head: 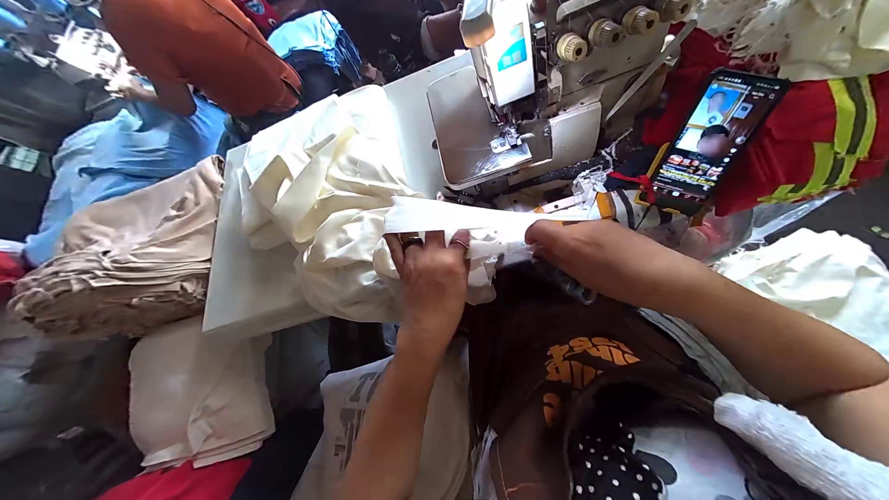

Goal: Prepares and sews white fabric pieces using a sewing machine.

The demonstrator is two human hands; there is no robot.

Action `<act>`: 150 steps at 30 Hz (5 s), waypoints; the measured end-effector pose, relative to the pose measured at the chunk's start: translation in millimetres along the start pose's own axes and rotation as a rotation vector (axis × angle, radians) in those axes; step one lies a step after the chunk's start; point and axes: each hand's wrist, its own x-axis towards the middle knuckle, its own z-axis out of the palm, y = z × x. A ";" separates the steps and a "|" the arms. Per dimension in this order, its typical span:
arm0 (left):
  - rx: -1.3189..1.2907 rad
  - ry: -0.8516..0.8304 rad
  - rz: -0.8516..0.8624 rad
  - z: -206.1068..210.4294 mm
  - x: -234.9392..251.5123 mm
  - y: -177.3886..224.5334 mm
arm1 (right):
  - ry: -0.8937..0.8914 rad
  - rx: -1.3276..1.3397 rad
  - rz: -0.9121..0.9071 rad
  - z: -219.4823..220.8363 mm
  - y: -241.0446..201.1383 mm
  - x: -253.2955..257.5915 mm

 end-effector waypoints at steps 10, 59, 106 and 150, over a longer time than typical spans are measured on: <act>-0.119 0.188 -0.164 3.3 3.3 -0.5 | 0.459 -0.155 -0.018 15.5 6.4 17.6; -1.184 0.229 -0.137 -10.5 -37.1 -18.8 | 0.244 1.050 -0.179 43.3 28.4 7.4; -0.639 0.209 0.046 -52.5 -41.7 -58.3 | 0.504 0.429 -0.073 60.3 -9.5 45.6; -0.656 0.019 -0.377 96.5 205.3 -13.2 | 0.523 1.080 0.412 61.1 72.5 54.3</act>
